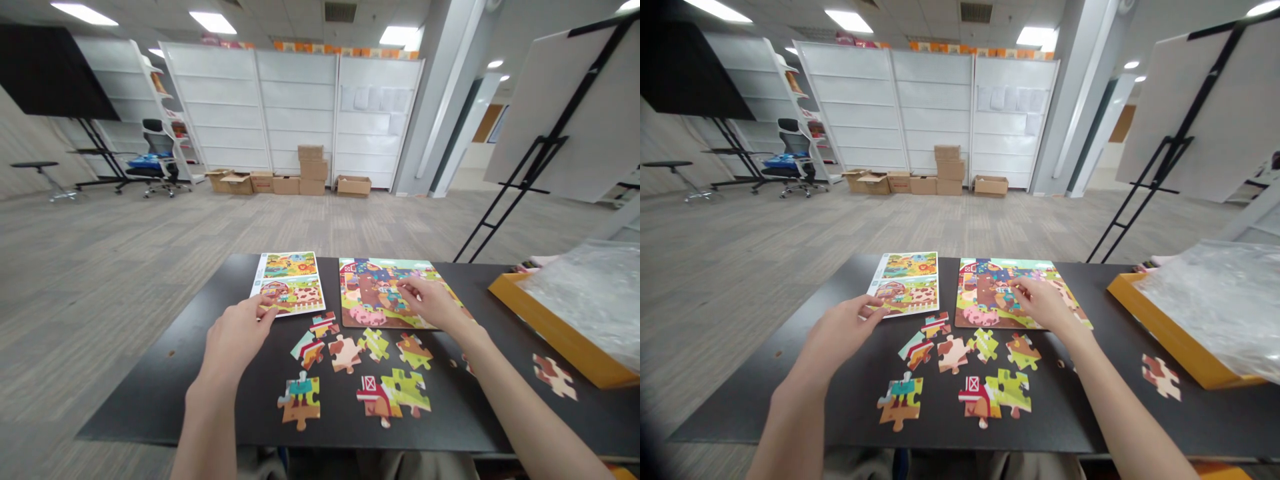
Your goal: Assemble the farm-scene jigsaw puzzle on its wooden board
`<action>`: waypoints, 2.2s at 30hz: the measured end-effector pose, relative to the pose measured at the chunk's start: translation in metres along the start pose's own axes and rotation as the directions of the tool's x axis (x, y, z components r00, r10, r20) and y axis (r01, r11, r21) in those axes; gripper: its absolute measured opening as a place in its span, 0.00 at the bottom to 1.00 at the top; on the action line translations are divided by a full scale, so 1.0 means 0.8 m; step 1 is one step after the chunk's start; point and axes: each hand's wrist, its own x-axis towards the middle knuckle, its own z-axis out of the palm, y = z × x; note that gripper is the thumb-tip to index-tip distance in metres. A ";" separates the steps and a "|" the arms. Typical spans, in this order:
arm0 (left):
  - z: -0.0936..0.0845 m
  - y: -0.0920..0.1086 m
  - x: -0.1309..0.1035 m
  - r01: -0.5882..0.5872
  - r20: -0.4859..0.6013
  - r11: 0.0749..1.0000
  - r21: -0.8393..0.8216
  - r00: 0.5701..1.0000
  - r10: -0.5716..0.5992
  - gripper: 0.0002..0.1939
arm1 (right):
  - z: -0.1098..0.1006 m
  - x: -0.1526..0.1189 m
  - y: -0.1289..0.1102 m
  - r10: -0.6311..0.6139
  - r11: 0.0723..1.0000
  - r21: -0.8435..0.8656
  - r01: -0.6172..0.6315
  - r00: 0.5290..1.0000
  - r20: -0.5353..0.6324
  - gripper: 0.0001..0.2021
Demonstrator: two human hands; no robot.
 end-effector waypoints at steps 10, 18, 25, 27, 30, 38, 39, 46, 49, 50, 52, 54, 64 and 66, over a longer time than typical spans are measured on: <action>0.009 0.026 -0.015 -0.193 0.212 0.979 -0.058 0.956 0.201 0.07 | 0.004 0.000 0.008 -0.004 1.000 0.017 0.005 0.999 -0.053 0.13; 0.019 0.058 -0.024 -0.268 0.280 0.959 -0.098 0.917 0.285 0.06 | -0.004 0.000 0.003 0.061 0.982 0.187 -0.038 0.991 -0.118 0.14; 0.048 0.122 -0.042 -0.550 0.266 0.802 -0.233 0.757 0.597 0.09 | -0.010 0.000 -0.010 0.092 0.949 0.311 -0.055 0.990 -0.104 0.15; 0.055 0.131 -0.044 -0.571 0.290 0.788 -0.229 0.733 0.615 0.09 | -0.010 0.000 -0.008 0.106 0.941 0.331 -0.064 0.988 -0.110 0.15; 0.061 0.143 -0.046 -0.587 0.301 0.781 -0.214 0.721 0.624 0.10 | -0.008 0.000 -0.006 0.108 0.939 0.339 -0.063 0.988 -0.115 0.14; 0.068 0.160 -0.054 -0.610 0.380 0.790 -0.068 0.716 0.586 0.09 | -0.008 0.001 -0.006 0.065 0.950 0.312 -0.025 0.991 -0.118 0.13; 0.068 0.160 -0.054 -0.610 0.385 0.789 -0.071 0.713 0.586 0.10 | -0.009 0.001 -0.005 0.067 0.951 0.308 -0.027 0.990 -0.120 0.13; 0.063 0.156 -0.057 -0.564 0.415 0.824 -0.055 0.738 0.533 0.15 | -0.011 0.000 -0.001 0.066 0.955 0.296 -0.031 0.992 -0.108 0.13; 0.064 0.153 -0.057 -0.552 0.437 0.830 -0.080 0.729 0.527 0.16 | -0.009 0.000 0.001 0.059 0.960 0.279 -0.025 0.992 -0.112 0.14; 0.065 0.152 -0.056 -0.549 0.439 0.832 -0.086 0.728 0.526 0.16 | -0.009 0.000 0.001 0.058 0.962 0.271 -0.025 0.992 -0.114 0.14; 0.066 0.150 -0.055 -0.547 0.435 0.832 -0.089 0.730 0.527 0.16 | -0.008 0.000 0.001 0.059 0.965 0.262 -0.027 0.992 -0.114 0.15; 0.067 0.150 -0.053 -0.553 0.419 0.829 -0.086 0.735 0.534 0.14 | -0.008 0.000 0.001 0.057 0.964 0.263 -0.026 0.992 -0.110 0.16; 0.051 0.145 -0.047 -0.611 0.314 0.780 -0.134 0.720 0.618 0.10 | -0.016 0.002 0.003 0.180 0.872 0.478 -0.108 0.978 -0.109 0.19; 0.048 0.143 -0.046 -0.626 0.265 0.767 -0.143 0.722 0.639 0.11 | -0.019 0.003 -0.003 0.193 0.821 0.557 -0.126 0.979 -0.062 0.21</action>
